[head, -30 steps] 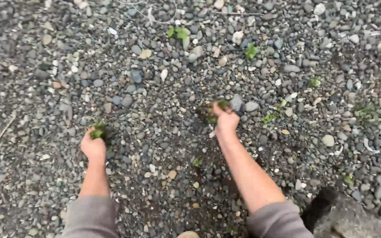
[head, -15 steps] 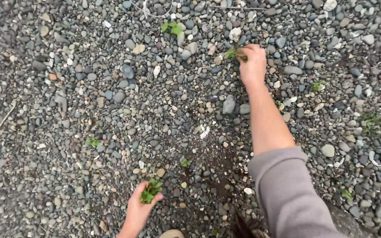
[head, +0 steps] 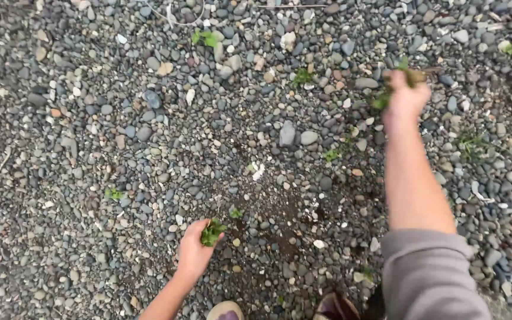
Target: The person is manually pulling weeds from a gravel-covered area in a garden.
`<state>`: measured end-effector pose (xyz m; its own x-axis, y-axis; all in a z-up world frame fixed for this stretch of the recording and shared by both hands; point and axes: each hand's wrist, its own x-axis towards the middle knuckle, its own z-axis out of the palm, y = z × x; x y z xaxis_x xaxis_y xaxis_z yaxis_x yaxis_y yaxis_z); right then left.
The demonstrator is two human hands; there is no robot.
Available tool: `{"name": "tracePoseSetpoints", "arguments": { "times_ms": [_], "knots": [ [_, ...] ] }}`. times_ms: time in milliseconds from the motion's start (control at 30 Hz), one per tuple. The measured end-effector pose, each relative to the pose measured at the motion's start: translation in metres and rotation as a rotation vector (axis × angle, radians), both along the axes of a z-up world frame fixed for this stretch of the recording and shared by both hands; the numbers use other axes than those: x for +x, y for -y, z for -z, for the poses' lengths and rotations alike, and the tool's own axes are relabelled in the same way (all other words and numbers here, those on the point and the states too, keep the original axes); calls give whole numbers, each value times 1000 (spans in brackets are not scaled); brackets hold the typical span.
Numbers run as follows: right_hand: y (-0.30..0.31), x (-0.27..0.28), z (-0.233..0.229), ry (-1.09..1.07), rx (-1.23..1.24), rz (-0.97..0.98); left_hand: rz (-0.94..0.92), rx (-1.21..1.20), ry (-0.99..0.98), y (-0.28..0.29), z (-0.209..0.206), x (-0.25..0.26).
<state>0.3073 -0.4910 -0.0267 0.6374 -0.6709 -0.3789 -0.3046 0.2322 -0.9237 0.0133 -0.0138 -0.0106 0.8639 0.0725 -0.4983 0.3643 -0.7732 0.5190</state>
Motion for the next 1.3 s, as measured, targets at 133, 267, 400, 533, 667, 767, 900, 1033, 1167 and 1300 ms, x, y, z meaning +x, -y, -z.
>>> {"name": "tracePoseSetpoints", "arguments": {
  "times_ms": [133,267,400,533,667,767,900,1033,1167,1300],
  "knots": [
    [113,-46,89,-79,-870,-272,58,-20,110,19,8,15],
    [80,-60,89,-148,-1176,-681,72,-1,33,38,4,15],
    [84,-46,114,-209,-1547,-731,12,-21,23,56,31,-2],
    [84,-42,108,-178,-1446,-768,-76,52,77,67,44,-4],
    [69,-41,84,10,-1212,-668,-331,-41,29,75,36,6],
    [65,-54,76,32,-958,-488,-403,-58,-45,80,41,5],
    [82,-85,52,-68,-523,-36,-463,-177,-183,121,-9,38],
    [157,-157,37,-278,-778,-221,-32,-214,113,161,8,77],
    [203,-191,44,-573,-1277,-665,528,-29,123,232,18,142],
    [206,-183,36,-771,-1365,-844,799,100,331,280,53,181]
  ]
}}
